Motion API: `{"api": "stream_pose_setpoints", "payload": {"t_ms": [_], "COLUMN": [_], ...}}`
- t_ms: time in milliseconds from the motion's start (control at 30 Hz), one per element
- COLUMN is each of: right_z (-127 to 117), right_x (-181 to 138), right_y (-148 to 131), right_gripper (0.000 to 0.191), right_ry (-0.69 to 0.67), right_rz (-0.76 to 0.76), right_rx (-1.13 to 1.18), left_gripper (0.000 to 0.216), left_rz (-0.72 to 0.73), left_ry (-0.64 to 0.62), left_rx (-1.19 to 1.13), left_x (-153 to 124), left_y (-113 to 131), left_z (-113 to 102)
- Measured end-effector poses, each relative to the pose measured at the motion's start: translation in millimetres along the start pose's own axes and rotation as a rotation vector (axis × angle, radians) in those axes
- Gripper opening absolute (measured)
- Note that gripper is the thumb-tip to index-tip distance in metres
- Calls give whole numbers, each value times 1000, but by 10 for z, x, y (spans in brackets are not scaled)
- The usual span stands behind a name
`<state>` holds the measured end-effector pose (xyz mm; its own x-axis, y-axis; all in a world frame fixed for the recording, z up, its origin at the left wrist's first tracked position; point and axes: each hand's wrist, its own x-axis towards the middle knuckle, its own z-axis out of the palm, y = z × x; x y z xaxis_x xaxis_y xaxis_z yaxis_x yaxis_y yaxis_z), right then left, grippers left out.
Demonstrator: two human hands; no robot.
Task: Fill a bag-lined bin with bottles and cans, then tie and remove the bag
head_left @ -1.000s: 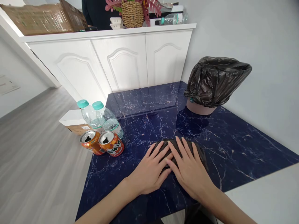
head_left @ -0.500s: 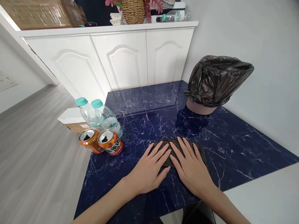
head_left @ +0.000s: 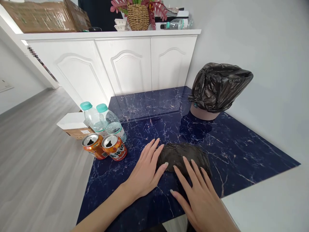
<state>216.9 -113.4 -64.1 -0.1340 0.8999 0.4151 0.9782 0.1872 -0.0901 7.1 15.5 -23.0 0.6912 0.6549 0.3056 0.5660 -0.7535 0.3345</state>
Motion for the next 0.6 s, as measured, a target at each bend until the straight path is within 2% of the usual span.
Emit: {"api": "stream_pose_setpoints", "payload": {"t_ms": [133,300,467,600], "right_z": [58,165,251,312], "right_x": [-78,73,201,208], "right_y": [-49,40,259,574], "right_gripper": [75,73,79,82], "right_ry": [-28,-54,-56,-69], "right_rz": [-18,49,107,146], "right_rx": [-17,-12,-9,-20], "left_gripper": [63,61,63,63], "left_rz": [-2,-9,-22,-31], "left_ry": [-16,-3,10,-5], "left_rx": [6,-15,-37,-36], "left_x": [-4,-7,-18,-27], "left_y": [20,25,20,10], "left_z": [7,9,-5,-12]}}
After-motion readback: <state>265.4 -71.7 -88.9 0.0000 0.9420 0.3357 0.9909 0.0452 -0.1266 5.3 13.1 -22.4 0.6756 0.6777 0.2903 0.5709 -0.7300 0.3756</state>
